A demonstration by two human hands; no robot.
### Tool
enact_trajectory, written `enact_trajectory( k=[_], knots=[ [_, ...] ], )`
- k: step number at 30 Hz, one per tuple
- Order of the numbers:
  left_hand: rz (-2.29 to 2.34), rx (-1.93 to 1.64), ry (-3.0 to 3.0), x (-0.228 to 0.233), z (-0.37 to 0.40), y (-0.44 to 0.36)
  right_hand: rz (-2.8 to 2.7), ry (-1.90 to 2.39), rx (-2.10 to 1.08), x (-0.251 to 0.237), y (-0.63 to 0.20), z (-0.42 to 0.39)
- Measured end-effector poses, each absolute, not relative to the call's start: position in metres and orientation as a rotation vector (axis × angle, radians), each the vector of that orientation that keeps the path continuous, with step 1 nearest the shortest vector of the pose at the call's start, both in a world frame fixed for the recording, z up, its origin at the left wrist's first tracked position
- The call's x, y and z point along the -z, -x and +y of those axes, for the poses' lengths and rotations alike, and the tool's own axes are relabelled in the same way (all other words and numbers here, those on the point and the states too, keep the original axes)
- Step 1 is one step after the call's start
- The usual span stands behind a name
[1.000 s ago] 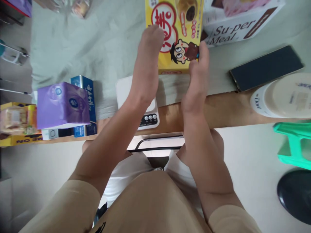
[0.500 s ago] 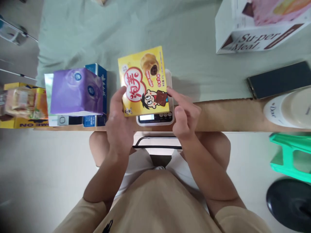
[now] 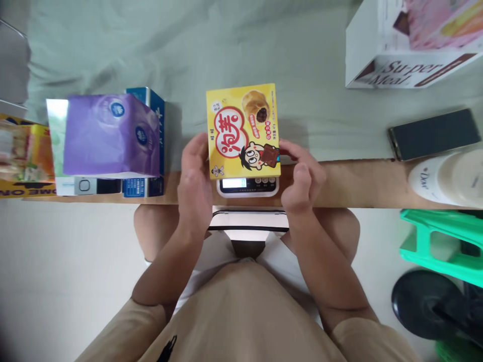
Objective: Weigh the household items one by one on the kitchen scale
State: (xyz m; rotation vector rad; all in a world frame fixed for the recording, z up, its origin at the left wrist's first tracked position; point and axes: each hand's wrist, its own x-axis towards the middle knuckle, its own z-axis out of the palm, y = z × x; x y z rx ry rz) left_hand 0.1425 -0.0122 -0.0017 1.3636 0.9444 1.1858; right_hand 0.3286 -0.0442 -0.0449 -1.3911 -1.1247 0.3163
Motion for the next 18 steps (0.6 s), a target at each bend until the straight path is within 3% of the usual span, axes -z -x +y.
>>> enact_trajectory(
  k=[7, 18],
  knots=[
    [0.996, -1.454, -1.276, 0.013, -0.016, -0.111, -0.634, 1.060, -0.368, 0.037, -0.328, -0.019],
    [0.814, -1.493, -1.348, 0.010, -0.019, -0.113, -0.647, 1.070, -0.313, 0.038, -0.346, -0.019]
  ],
)
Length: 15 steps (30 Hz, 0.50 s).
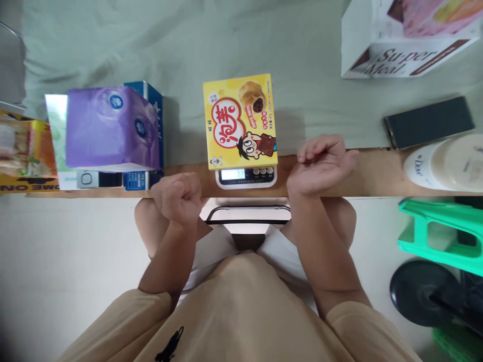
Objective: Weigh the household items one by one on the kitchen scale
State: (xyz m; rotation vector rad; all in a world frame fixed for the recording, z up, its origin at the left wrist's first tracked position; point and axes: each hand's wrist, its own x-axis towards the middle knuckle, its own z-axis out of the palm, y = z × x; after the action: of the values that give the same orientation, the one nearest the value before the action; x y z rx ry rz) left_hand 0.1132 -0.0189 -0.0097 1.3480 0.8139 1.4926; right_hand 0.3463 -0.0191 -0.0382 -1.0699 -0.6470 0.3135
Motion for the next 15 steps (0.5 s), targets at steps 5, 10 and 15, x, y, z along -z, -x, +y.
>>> enact_trajectory(
  k=[5, 10, 15],
  knots=[
    [0.858, -1.450, -1.387, 0.030, -0.018, -0.114, -0.588, 0.986, -0.296, 0.031, -0.335, -0.015],
    [0.899, -1.423, -1.383, 0.038, -0.018, -0.117, -0.743, 1.033, -0.220, 0.028, -0.322, -0.021],
    [0.925, -1.420, -1.356, 0.038, -0.017, -0.120, -0.885, 1.122, -0.140, 0.033, -0.319, -0.027]
  ],
)
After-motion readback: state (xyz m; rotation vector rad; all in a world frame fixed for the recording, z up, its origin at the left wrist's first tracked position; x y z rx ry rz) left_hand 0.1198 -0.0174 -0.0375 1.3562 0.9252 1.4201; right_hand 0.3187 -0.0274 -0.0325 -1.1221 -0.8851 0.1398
